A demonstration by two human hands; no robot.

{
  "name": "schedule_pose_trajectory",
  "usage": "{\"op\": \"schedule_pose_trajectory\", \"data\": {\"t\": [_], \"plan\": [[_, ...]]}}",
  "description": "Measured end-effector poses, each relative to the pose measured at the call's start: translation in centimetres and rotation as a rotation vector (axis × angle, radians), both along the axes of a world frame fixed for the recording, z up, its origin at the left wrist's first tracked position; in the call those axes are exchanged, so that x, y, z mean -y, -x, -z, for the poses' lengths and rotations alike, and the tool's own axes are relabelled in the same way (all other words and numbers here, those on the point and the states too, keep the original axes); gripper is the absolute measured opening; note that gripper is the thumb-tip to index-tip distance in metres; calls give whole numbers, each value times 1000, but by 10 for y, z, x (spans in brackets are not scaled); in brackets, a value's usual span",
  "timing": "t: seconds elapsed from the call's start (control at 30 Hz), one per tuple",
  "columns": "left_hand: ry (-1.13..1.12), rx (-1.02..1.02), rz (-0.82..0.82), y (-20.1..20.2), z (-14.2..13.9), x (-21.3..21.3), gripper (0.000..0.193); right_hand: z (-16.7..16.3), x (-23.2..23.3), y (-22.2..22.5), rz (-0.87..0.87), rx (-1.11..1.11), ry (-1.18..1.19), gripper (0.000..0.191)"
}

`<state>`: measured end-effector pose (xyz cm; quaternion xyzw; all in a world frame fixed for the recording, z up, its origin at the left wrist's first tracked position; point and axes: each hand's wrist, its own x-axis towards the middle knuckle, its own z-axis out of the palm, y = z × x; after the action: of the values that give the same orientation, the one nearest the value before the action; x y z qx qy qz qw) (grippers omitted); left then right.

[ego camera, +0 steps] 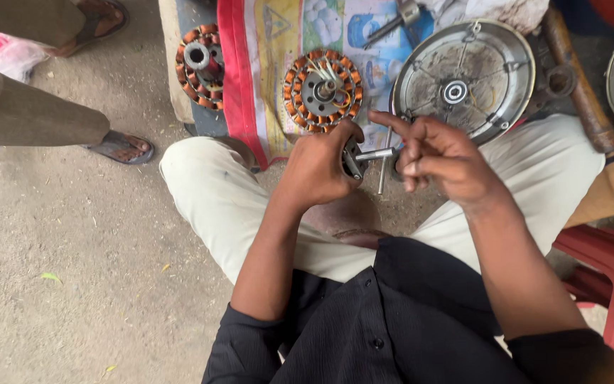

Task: The person uses a metal clamp to press down on the copper windings of a motor stator, then uses a metal file to smooth the surface of the windings. They also use a hammer to tap the stator core.

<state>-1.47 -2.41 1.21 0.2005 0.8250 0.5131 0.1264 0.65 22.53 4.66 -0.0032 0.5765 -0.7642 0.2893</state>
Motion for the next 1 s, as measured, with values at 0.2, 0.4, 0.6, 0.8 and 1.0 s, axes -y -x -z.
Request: {"op": "schedule_pose_trajectory", "data": {"t": [0.2, 0.4, 0.6, 0.8, 1.0], "plan": [[-30, -154, 30, -3, 4, 1, 49, -13, 1, -3, -20, -14, 68, 22], [135, -110, 60, 0, 11, 2, 51, -21, -6, -12, -271, 163, 26, 11], [84, -205, 35, -1, 10, 3, 50, -10, -12, -9, -24, 82, -134, 8], [110, -205, 27, 0, 11, 1, 48, -14, -13, -3, -485, 234, -439, 3], [144, -167, 59, 0, 12, 1, 45, -15, -15, -2, -259, 188, -157, 6]]}}
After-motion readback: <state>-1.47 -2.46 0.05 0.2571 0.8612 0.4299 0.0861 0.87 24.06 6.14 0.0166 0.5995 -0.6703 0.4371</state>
